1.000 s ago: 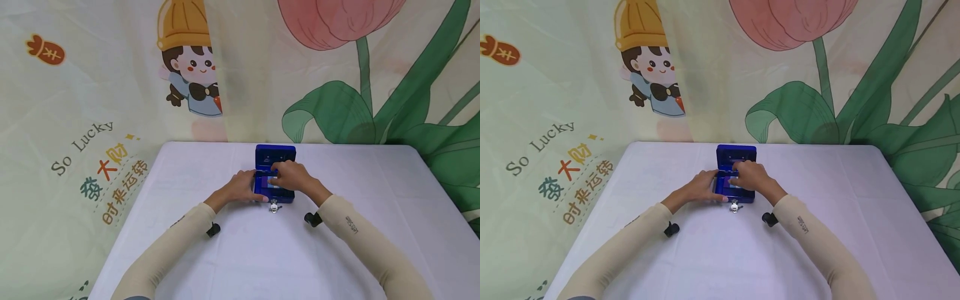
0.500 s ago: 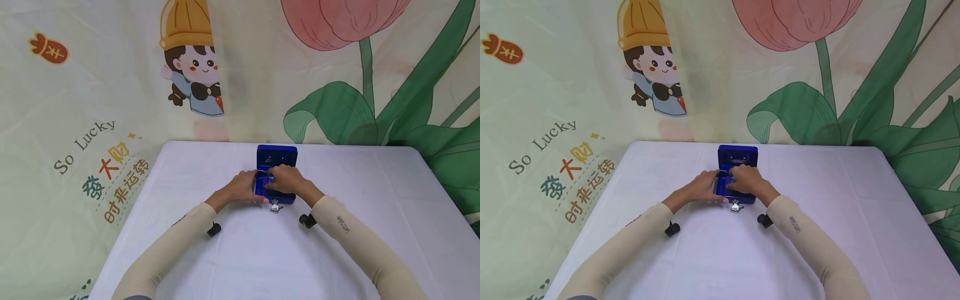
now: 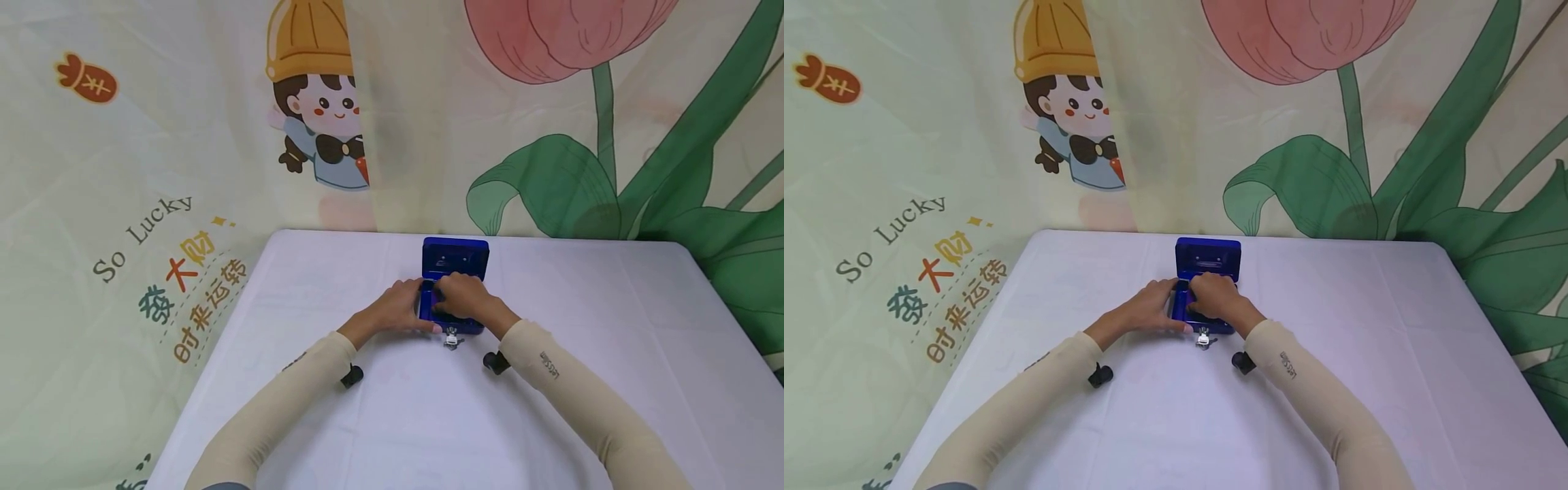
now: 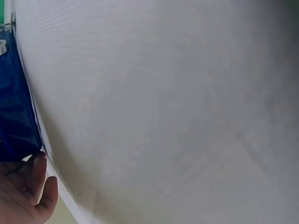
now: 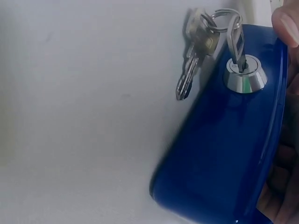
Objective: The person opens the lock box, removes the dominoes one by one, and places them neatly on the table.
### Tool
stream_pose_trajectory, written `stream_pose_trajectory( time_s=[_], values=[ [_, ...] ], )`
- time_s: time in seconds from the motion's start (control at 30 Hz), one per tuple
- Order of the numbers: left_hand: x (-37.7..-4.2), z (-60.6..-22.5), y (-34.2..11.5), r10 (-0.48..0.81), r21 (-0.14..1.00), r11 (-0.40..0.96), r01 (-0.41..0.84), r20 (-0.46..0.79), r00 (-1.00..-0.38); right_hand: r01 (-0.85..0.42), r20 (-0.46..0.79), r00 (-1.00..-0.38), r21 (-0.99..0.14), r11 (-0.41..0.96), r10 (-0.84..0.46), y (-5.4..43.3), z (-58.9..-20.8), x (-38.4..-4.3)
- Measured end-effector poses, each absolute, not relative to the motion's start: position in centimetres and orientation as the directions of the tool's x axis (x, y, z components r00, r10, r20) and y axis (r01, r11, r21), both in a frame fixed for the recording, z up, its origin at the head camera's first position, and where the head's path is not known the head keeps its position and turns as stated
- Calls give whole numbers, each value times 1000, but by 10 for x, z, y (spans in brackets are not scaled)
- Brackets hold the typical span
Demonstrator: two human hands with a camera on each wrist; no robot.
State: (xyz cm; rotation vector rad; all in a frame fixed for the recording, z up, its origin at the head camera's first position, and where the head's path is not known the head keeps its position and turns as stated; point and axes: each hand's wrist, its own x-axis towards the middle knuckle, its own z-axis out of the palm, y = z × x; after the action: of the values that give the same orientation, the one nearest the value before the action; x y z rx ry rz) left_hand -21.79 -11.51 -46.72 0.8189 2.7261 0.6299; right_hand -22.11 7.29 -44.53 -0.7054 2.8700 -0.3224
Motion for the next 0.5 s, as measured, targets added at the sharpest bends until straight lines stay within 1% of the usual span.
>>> stream_pose_trajectory(
  time_s=[0.3, 0.5],
  values=[
    [-218, -468, -115, 559, 457, 760, 463, -97, -823, -450, -89, -871, -249, 857, -483, 71, -446, -219],
    [-219, -470, -115, 562, 467, 757, 457, -108, -820, -444, -108, -869, -265, 856, -484, 70, -446, -220]
  ],
)
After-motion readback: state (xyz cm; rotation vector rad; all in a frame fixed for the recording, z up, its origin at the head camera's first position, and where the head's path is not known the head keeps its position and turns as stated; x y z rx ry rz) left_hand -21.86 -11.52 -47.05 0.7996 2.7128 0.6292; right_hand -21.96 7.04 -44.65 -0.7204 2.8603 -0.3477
